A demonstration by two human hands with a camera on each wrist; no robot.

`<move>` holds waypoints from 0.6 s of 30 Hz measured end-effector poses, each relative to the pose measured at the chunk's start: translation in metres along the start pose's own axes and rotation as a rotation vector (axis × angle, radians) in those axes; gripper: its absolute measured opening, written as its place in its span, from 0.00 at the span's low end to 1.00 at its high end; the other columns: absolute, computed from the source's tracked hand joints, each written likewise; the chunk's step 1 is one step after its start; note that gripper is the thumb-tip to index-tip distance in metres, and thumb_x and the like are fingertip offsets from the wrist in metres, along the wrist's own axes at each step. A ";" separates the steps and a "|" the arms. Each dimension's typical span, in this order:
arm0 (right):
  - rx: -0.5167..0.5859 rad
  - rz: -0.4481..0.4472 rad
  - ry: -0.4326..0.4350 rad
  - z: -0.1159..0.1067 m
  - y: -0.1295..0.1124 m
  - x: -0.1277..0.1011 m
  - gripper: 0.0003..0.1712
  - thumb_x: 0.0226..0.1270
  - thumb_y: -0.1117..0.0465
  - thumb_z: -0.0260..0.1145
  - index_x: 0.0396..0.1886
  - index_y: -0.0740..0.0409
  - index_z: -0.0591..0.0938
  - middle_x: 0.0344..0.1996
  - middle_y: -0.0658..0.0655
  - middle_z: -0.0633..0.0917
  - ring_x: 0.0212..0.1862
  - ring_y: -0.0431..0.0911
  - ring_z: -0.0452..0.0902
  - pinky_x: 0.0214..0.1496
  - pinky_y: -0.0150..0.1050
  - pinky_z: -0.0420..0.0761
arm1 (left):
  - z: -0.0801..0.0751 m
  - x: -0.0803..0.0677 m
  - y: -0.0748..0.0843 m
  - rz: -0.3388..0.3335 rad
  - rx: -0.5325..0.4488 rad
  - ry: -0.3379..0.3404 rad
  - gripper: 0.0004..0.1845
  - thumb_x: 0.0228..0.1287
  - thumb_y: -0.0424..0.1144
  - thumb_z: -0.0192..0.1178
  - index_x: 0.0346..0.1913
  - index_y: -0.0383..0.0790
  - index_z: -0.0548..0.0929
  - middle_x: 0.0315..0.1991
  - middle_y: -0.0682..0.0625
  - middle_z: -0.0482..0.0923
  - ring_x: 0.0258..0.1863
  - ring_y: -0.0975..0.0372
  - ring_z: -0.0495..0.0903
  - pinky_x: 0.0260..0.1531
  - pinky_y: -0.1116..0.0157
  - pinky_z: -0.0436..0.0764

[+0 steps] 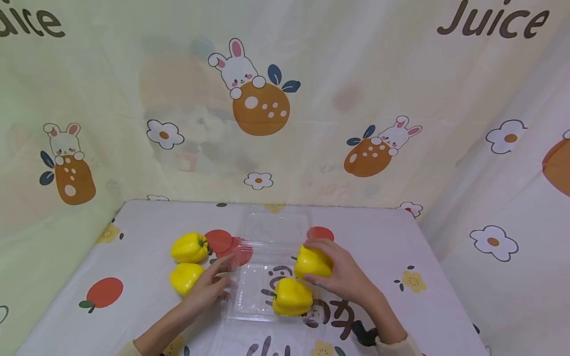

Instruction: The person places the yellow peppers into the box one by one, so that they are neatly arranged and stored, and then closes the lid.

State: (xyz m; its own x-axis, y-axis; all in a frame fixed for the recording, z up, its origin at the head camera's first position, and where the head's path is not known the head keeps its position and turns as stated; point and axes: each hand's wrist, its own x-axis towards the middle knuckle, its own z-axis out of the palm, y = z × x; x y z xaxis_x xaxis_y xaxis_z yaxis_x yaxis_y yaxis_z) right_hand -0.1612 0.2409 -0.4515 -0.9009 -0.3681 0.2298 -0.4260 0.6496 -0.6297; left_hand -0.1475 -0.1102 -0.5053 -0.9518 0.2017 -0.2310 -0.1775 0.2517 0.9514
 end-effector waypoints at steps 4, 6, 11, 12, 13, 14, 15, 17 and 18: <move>-0.004 0.002 0.000 0.002 -0.001 0.002 0.39 0.57 0.52 0.84 0.69 0.47 0.80 0.64 0.53 0.84 0.55 0.45 0.81 0.62 0.49 0.88 | 0.000 0.000 0.000 0.001 0.004 0.006 0.34 0.75 0.33 0.56 0.80 0.58 0.67 0.70 0.37 0.71 0.48 0.53 0.79 0.47 0.60 0.88; 0.003 0.001 -0.002 0.002 -0.001 0.002 0.39 0.58 0.52 0.84 0.69 0.47 0.80 0.64 0.53 0.84 0.55 0.45 0.81 0.61 0.46 0.88 | 0.000 0.000 0.000 -0.003 0.005 0.011 0.34 0.75 0.33 0.56 0.80 0.58 0.67 0.70 0.37 0.71 0.48 0.53 0.79 0.47 0.60 0.88; 0.024 0.010 -0.009 0.003 -0.002 0.003 0.38 0.60 0.51 0.83 0.69 0.47 0.79 0.64 0.54 0.84 0.55 0.47 0.81 0.62 0.50 0.87 | 0.001 -0.001 0.002 -0.012 0.007 0.018 0.35 0.74 0.32 0.56 0.80 0.57 0.67 0.70 0.37 0.71 0.49 0.54 0.79 0.47 0.60 0.88; 0.026 0.012 -0.008 0.003 -0.003 0.003 0.38 0.60 0.51 0.83 0.69 0.47 0.80 0.64 0.54 0.84 0.56 0.47 0.81 0.63 0.52 0.87 | 0.001 0.000 0.002 -0.014 0.008 0.018 0.34 0.74 0.33 0.56 0.80 0.57 0.67 0.70 0.37 0.71 0.49 0.54 0.79 0.47 0.60 0.88; 0.027 0.016 -0.008 0.003 -0.003 0.003 0.38 0.59 0.51 0.83 0.69 0.47 0.80 0.64 0.54 0.84 0.56 0.47 0.81 0.63 0.54 0.87 | 0.001 0.000 0.002 -0.015 0.009 0.018 0.34 0.74 0.33 0.55 0.80 0.57 0.67 0.70 0.37 0.71 0.49 0.54 0.79 0.47 0.60 0.88; 0.025 0.018 -0.011 0.003 -0.003 0.004 0.38 0.60 0.51 0.83 0.69 0.47 0.80 0.64 0.54 0.84 0.56 0.47 0.81 0.63 0.55 0.87 | 0.001 0.000 0.003 -0.016 0.011 0.018 0.34 0.74 0.33 0.55 0.80 0.57 0.67 0.70 0.37 0.72 0.49 0.53 0.79 0.47 0.60 0.88; 0.027 0.019 -0.013 0.003 -0.003 0.004 0.38 0.60 0.51 0.83 0.69 0.46 0.80 0.65 0.54 0.84 0.56 0.48 0.81 0.63 0.56 0.86 | 0.002 -0.001 0.003 -0.017 0.013 0.020 0.34 0.74 0.33 0.55 0.80 0.57 0.68 0.70 0.37 0.72 0.48 0.53 0.79 0.47 0.60 0.88; 0.033 0.018 -0.019 0.003 -0.003 0.005 0.38 0.60 0.51 0.83 0.70 0.46 0.79 0.65 0.54 0.84 0.57 0.48 0.81 0.64 0.57 0.86 | 0.002 -0.001 0.003 -0.018 0.016 0.022 0.34 0.74 0.32 0.55 0.80 0.57 0.68 0.69 0.37 0.72 0.48 0.53 0.79 0.47 0.60 0.88; 0.034 0.017 -0.022 0.003 -0.003 0.005 0.38 0.60 0.51 0.83 0.70 0.46 0.79 0.65 0.54 0.84 0.57 0.49 0.81 0.64 0.57 0.86 | 0.002 -0.001 0.003 -0.019 0.017 0.021 0.34 0.74 0.32 0.55 0.80 0.57 0.68 0.69 0.37 0.72 0.48 0.53 0.79 0.47 0.60 0.88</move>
State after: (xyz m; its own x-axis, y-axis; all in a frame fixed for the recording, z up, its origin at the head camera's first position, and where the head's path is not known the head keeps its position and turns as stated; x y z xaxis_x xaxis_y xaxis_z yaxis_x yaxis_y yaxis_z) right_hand -0.1643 0.2351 -0.4512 -0.9057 -0.3722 0.2030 -0.4076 0.6328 -0.6584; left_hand -0.1470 -0.1073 -0.5027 -0.9536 0.1765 -0.2440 -0.1912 0.2711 0.9434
